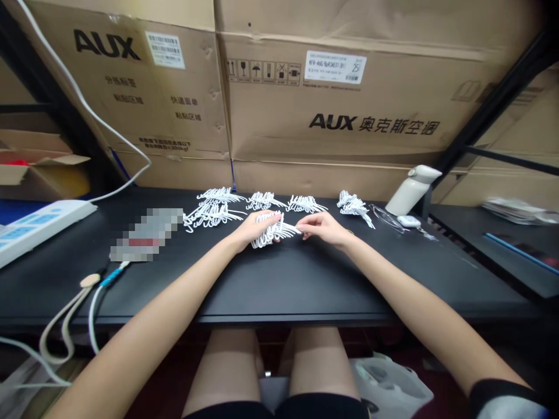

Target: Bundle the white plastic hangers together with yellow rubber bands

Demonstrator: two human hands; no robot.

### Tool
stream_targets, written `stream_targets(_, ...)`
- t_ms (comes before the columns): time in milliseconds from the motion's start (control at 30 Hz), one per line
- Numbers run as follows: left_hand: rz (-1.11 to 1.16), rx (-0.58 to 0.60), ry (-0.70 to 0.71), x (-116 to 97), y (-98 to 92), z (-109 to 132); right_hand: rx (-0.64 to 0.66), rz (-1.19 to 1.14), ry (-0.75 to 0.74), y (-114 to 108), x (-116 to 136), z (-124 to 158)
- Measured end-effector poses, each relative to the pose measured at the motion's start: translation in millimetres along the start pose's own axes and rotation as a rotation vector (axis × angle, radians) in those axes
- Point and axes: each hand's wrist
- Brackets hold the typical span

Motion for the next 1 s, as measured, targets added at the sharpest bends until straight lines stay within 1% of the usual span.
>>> stream_targets(133, -0.006, -0.026, -0.058, 3.1, 0.0, -2.4, 0.023, -0.035, 0.049, 4.3, -1.2, 0.5)
stream_targets(233, 0.011, -0.028, -0.077, 3.7, 0.1, -3.0, 0.010, -0.016, 0.024, 7.8, -2.4, 0.4)
stream_targets(367, 0.026, -0.014, -0.046, 2.8, -0.4, -2.8, -0.041, 0.009, -0.037, 10.5, -5.4, -0.5)
stream_targets(500, 0.021, -0.029, 0.003, 4.0, -1.7, -3.3, -0.029, -0.052, -0.014, 11.9, -9.9, -1.5)
stream_targets(600, 0.002, -0.049, 0.038, 5.3, -2.7, -3.5, -0.035, -0.040, -0.032, 12.8, -12.3, -2.6)
stream_targets(700, -0.011, -0.054, 0.059, 6.1, -3.0, -3.5, -0.054, 0.026, -0.097, 16.2, -13.4, -2.2)
stream_targets(767, -0.032, -0.060, 0.072, 6.6, -2.4, -3.8, -0.034, 0.084, -0.151, 21.4, -13.6, 0.2)
stream_targets(867, -0.103, -0.108, 0.115, 7.4, -0.3, -4.8, -0.003, 0.247, -0.262, 32.1, -13.8, 6.1)
stream_targets(933, -0.134, -0.117, 0.129, 7.4, 1.4, -5.2, -0.045, 0.386, -0.344, 37.8, -14.2, 9.6)
stream_targets(1000, -0.136, -0.076, 0.117, 6.7, 2.7, -5.0, -0.089, 0.469, -0.395, 40.0, -14.8, 11.5)
Point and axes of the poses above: each hand's wrist, its own z-axis away from the middle knuckle, its own y-axis out of the palm, x = y × z, and after that the axes turned 12 degrees about -z, right-handed
